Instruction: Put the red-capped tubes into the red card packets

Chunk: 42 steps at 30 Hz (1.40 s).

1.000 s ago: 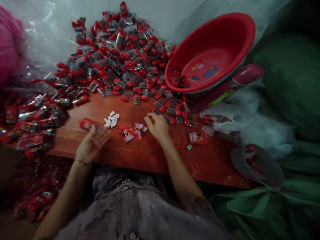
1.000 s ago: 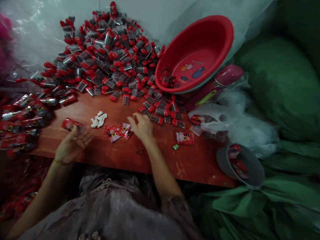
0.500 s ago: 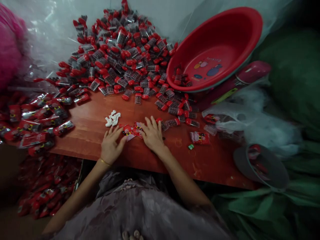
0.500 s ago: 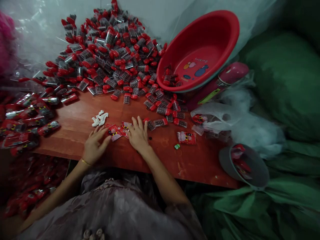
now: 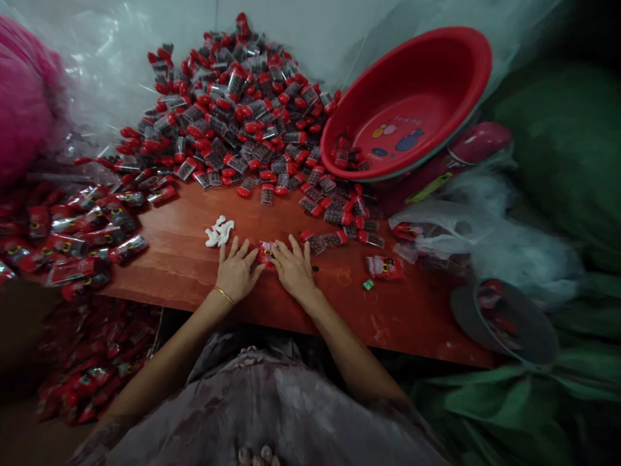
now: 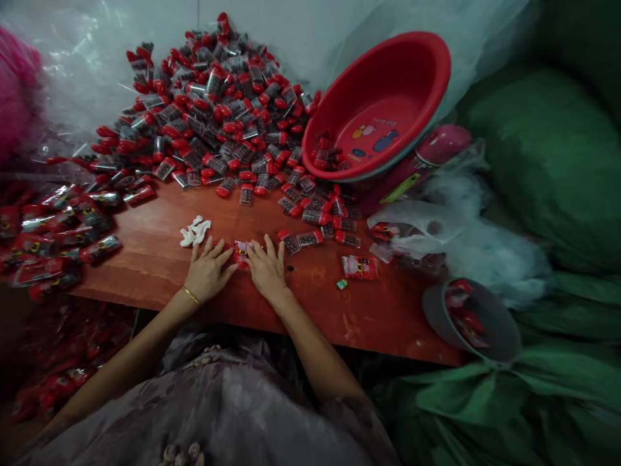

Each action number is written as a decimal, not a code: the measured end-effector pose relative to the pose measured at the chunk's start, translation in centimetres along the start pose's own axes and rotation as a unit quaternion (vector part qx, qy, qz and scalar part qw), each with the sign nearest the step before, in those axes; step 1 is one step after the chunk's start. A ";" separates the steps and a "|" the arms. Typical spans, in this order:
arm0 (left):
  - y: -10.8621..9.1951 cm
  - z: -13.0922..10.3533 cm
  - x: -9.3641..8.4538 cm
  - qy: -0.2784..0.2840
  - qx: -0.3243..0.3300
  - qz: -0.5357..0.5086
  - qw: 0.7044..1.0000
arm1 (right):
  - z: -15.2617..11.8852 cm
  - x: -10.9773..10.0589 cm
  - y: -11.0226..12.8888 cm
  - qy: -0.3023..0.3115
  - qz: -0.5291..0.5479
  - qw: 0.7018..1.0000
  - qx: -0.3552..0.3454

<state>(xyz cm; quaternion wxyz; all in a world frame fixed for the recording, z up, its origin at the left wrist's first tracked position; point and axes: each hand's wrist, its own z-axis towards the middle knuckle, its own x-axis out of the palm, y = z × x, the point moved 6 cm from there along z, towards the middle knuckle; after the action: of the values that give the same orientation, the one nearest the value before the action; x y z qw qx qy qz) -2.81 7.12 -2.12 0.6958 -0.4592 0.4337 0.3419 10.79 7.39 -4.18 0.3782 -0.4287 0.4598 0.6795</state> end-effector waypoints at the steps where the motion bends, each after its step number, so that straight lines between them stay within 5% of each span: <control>1: 0.0 0.1 0.1 0.007 0.002 -0.001 1.000 | -0.1 -0.1 -0.1 -0.004 0.003 1.000 -0.002; 9: -0.7 0.5 -0.8 -0.049 -0.054 -0.168 0.983 | -1.8 -2.9 0.3 -0.142 -0.005 0.990 0.012; 14: -1.8 1.6 -0.6 -0.039 -0.071 -0.412 0.908 | -2.3 -6.0 1.2 -0.196 0.086 0.977 0.013; 17: -2.8 2.0 -0.9 0.058 -0.008 -0.432 0.900 | -1.7 -6.7 -0.2 -0.153 0.268 0.951 0.034; 22: -3.5 2.1 -2.0 0.155 0.070 -0.383 0.908 | -1.1 -4.8 -1.1 0.061 0.483 0.871 0.062; 26: -2.6 2.4 -1.6 0.128 -0.022 -0.426 0.895 | -1.8 -4.8 -0.9 -0.025 0.402 0.912 0.076; 31: -2.4 0.4 1.7 0.101 -0.245 -0.618 0.740 | -2.3 -4.7 0.0 -0.169 0.238 0.955 0.047; 36: -3.3 -1.1 3.0 0.024 -0.369 -0.707 0.602 | -1.7 -4.3 0.9 -0.230 0.149 0.962 0.010; 39: -3.3 -1.1 3.0 -0.009 -0.410 -0.722 0.556 | -1.4 -4.0 1.2 -0.224 0.134 0.965 0.014; 42: -2.8 -0.6 2.7 -0.010 -0.418 -0.725 0.548 | -0.9 -3.9 0.3 -0.191 0.138 0.971 0.043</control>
<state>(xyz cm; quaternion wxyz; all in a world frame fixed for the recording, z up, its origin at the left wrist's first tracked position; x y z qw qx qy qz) 0.57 5.83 -3.78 0.4413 -0.8532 -0.2452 -0.1310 12.08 6.03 -0.67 0.3798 -0.2065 0.4622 0.7743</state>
